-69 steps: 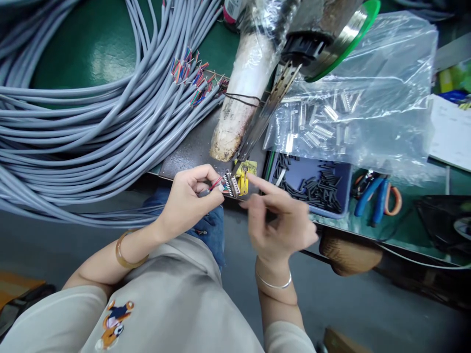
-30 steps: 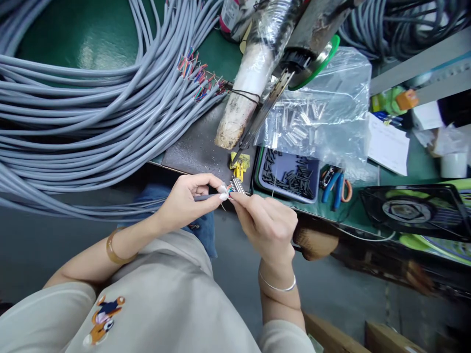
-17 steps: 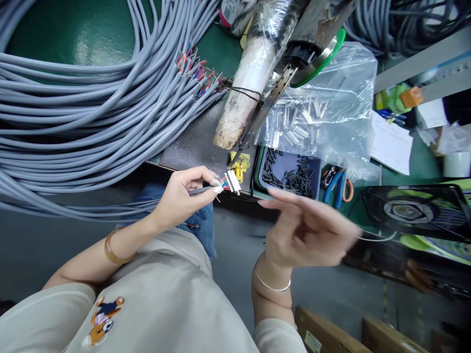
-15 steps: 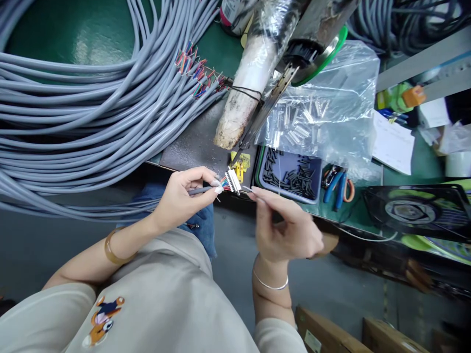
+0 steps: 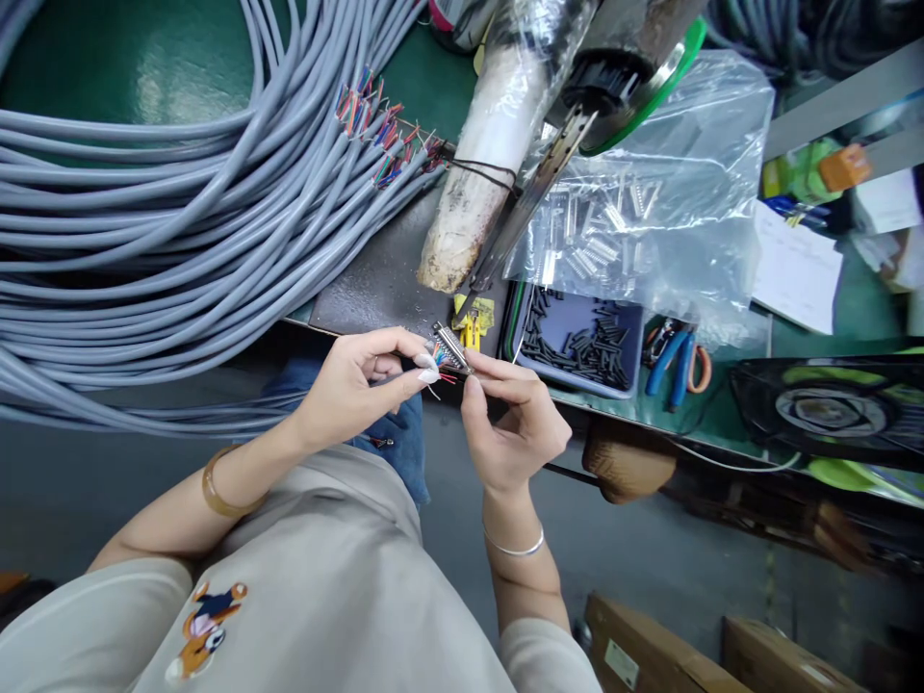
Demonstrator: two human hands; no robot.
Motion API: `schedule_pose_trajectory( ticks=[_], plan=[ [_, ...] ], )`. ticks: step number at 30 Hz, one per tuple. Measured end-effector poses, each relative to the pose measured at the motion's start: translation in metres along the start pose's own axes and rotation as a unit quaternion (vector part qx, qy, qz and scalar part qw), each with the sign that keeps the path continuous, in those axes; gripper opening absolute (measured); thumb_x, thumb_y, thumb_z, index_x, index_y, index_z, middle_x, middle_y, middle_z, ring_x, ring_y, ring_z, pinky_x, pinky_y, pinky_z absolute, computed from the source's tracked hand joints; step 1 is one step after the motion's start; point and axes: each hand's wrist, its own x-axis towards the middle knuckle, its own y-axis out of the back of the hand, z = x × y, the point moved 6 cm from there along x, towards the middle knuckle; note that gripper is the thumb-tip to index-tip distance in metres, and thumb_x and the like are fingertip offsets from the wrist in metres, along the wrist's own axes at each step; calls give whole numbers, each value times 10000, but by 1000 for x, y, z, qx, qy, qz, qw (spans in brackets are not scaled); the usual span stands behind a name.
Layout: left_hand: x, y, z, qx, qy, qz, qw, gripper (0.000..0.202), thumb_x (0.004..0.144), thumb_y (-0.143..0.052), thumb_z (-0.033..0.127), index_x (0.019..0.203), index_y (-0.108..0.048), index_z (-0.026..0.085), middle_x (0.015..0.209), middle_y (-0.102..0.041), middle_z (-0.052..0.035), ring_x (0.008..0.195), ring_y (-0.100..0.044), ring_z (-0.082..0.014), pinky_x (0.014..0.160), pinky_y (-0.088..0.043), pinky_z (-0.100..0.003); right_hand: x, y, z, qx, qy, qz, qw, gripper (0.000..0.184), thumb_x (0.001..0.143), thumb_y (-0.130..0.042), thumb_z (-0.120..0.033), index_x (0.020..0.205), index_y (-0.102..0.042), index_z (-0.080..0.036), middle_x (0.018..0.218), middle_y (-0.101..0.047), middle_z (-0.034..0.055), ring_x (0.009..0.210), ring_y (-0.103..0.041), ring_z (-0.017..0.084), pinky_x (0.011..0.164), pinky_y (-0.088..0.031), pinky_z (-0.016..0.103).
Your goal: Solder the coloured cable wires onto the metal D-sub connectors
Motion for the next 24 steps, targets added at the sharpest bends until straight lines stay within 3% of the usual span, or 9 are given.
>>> schedule_pose_trajectory(
  ticks=[4,8,17,24],
  plan=[
    [2,2,-2,-9,21,12,1000,179,743,-827,212,769,-677,118,876,-717,-54,525,-532,-33,442,-454,-152,-2,-3,3,20,-16,-19,1000,159,875,-690,-90,904,-618,-228,1034,-805,63,940,-790,201,779,-653,334],
    [4,2,-5,-7,41,23,999,180,755,-814,225,777,-664,128,730,-664,-6,431,-454,-15,375,-380,-144,-3,-6,4,13,-7,-32,999,155,883,-675,-96,901,-605,-233,1054,-798,69,954,-786,200,757,-661,325],
    [12,3,-5,-54,80,36,995,210,739,-814,240,761,-628,144,713,-666,24,356,-454,-2,339,-323,-146,0,-8,4,10,5,-26,1000,164,882,-673,-98,896,-591,-239,1068,-800,66,928,-788,194,744,-665,317],
    [13,3,-9,-95,102,5,990,117,706,-757,178,792,-687,144,679,-652,19,378,-483,-29,380,-329,-171,3,-6,1,-10,11,-21,1000,179,875,-682,-91,889,-586,-240,1047,-810,53,902,-792,186,743,-656,296]
  ],
)
